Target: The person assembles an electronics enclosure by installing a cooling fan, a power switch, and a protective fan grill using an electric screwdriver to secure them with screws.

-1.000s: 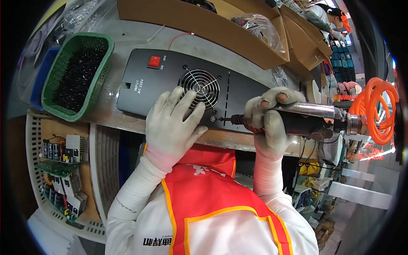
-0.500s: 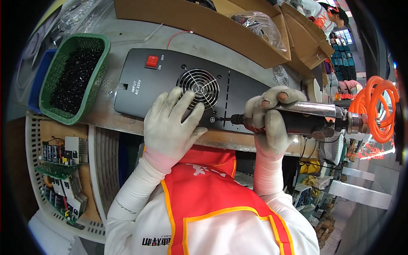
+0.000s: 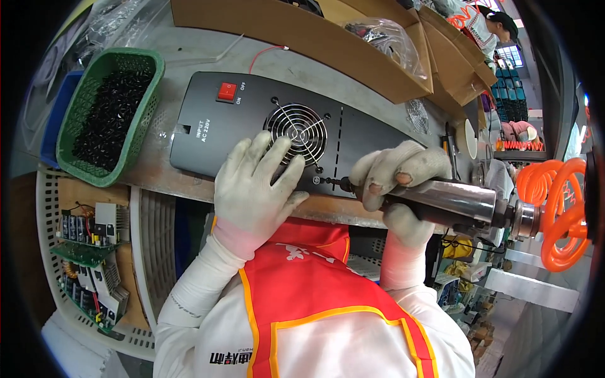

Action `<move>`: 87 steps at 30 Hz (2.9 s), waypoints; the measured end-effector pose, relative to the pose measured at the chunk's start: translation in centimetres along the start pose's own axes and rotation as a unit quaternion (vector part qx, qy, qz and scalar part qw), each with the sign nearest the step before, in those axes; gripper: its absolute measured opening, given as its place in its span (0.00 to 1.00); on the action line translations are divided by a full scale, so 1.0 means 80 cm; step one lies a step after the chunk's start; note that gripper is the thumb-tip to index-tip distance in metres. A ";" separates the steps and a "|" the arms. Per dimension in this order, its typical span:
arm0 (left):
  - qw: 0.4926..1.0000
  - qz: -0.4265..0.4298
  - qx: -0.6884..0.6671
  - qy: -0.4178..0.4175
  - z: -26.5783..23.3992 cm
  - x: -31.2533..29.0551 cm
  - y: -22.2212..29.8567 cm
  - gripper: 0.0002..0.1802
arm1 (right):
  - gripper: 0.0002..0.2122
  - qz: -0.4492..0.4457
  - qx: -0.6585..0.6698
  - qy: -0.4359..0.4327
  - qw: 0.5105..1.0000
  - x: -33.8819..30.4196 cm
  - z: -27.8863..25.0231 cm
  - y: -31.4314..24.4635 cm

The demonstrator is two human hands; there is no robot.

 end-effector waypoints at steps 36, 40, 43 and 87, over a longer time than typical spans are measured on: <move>0.997 0.029 0.050 -0.046 0.031 0.001 -0.008 0.21 | 0.04 0.124 0.059 -0.064 0.988 0.017 0.004 -0.002; 0.999 0.011 0.045 -0.022 0.027 0.007 -0.007 0.14 | 0.03 0.112 0.047 0.005 0.993 0.009 0.002 -0.001; 0.999 -0.004 0.035 -0.013 0.025 0.009 -0.008 0.10 | 0.03 0.121 0.040 0.001 0.992 0.014 0.004 -0.002; 0.999 -0.002 0.016 -0.032 0.025 0.011 -0.010 0.12 | 0.06 0.126 0.048 -0.016 0.991 0.022 -0.001 0.008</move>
Point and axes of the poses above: each hand's wrist, its own x-axis towards the middle knuckle, its own z-axis out of the palm, y = z × x, the point moved 3 cm from there along x, towards the middle knuckle, and after that the axes turned 15 degrees about x, right-handed, at the moved point
